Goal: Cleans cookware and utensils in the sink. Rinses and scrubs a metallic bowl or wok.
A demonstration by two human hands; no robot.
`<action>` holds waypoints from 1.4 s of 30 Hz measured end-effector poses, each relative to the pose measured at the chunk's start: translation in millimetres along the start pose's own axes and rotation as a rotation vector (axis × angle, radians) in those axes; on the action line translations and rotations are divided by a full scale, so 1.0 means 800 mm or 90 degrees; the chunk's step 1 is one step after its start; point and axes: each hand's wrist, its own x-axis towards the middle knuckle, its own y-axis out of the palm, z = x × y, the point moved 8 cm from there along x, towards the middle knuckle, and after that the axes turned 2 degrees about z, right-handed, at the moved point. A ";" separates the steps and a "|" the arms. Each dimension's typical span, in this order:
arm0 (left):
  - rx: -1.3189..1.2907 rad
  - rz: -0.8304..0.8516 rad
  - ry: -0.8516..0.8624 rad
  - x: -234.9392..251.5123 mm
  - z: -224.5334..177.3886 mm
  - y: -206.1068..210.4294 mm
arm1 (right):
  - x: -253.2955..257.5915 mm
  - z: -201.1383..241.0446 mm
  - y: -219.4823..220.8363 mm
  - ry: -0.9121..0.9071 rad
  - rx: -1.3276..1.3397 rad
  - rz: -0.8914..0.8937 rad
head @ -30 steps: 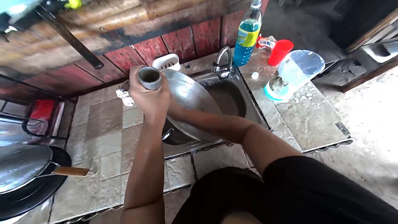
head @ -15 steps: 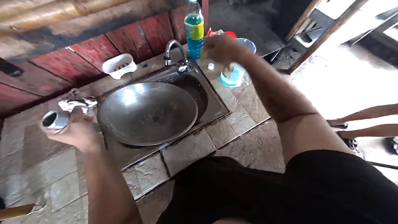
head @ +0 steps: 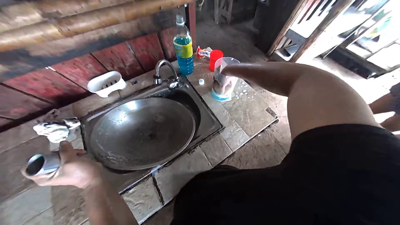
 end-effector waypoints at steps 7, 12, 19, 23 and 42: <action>-0.074 0.062 0.218 -0.046 -0.038 0.037 | -0.013 0.022 -0.002 -0.039 -0.004 0.018; -0.052 0.072 0.201 -0.029 -0.007 0.015 | 0.023 0.006 -0.015 0.013 -0.051 0.156; -0.137 0.073 0.142 -0.011 0.021 0.000 | -0.093 0.055 -0.142 -0.067 0.112 -0.089; -0.175 0.158 0.202 -0.007 0.025 -0.004 | -0.074 0.180 -0.057 -0.325 0.256 -0.003; -0.191 0.129 -0.031 0.044 0.110 -0.026 | -0.072 0.566 0.147 -0.669 0.792 0.076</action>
